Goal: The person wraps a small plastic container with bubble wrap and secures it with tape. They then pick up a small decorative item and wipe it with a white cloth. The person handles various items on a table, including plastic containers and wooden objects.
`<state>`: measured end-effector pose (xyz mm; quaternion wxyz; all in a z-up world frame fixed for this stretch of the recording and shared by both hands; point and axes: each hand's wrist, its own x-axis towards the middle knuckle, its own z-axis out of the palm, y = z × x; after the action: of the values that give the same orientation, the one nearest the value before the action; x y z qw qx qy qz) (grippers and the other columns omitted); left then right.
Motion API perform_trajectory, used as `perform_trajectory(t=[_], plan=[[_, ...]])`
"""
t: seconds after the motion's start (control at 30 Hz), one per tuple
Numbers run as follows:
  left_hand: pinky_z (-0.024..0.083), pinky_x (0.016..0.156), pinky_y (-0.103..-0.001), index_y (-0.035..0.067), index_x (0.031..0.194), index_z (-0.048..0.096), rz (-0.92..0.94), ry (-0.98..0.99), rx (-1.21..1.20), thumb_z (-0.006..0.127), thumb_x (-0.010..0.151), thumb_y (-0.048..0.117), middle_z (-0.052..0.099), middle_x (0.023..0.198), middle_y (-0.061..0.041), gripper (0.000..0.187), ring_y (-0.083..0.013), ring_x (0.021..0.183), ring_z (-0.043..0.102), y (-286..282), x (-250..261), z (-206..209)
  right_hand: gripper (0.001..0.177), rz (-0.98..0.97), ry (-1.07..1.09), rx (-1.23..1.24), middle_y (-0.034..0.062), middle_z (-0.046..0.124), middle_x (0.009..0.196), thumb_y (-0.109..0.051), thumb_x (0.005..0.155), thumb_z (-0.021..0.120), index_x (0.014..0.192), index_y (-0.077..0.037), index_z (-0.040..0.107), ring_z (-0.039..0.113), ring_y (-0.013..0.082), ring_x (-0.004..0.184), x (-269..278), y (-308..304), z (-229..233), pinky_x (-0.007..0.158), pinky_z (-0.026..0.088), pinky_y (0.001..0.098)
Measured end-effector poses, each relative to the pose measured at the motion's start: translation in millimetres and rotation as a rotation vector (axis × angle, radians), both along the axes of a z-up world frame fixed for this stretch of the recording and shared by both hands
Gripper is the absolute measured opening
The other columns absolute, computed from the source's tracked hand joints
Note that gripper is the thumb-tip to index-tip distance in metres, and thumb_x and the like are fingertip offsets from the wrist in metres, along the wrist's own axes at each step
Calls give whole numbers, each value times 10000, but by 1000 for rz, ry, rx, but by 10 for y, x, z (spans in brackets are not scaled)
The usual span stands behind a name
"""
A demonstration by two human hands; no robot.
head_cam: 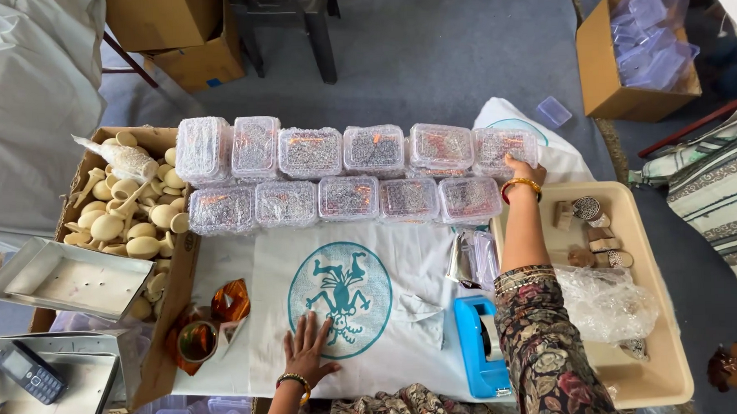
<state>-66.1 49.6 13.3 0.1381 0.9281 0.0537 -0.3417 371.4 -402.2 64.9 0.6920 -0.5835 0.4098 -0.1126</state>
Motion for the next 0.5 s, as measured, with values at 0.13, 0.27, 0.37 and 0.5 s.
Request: perform_trajectory(t=[0.13, 0.27, 0.37, 0.5], plan=[[-62, 1268, -556, 442, 1594, 22, -5, 14, 11, 826, 733, 639, -129, 1714, -20, 1195, -258, 1581, -137, -22, 13, 46, 643, -38, 50, -122, 128, 706, 1135, -105, 684, 951, 1216, -7, 605, 681, 252, 1030, -20, -17, -2, 937, 528, 389], [-65, 1270, -547, 445, 1596, 23, 9, 26, 2, 828, 725, 642, -128, 1716, -11, 1202, -253, 1583, -138, -19, 32, 63, 378, -6, -21, -44, 81, 690, 845, -175, 732, 966, 955, 2, 717, 575, 179, 661, 2, -51, 31, 573, 453, 294], [-63, 1270, -541, 453, 1595, 31, 12, 17, -1, 830, 721, 637, -124, 1717, -3, 1199, -247, 1582, -133, -17, 10, 56, 325, 22, -30, -5, 57, 670, 734, -199, 748, 949, 850, -5, 709, 538, 140, 513, -7, 0, 75, 438, 420, 246], [-59, 1268, -540, 454, 1594, 37, 9, -8, -12, 837, 706, 637, -117, 1716, 1, 1208, -246, 1580, -129, -2, -8, 7, 318, 94, 16, -127, 50, 683, 720, -227, 772, 923, 832, -3, 706, 578, 125, 495, -30, 9, 115, 424, 449, 236]])
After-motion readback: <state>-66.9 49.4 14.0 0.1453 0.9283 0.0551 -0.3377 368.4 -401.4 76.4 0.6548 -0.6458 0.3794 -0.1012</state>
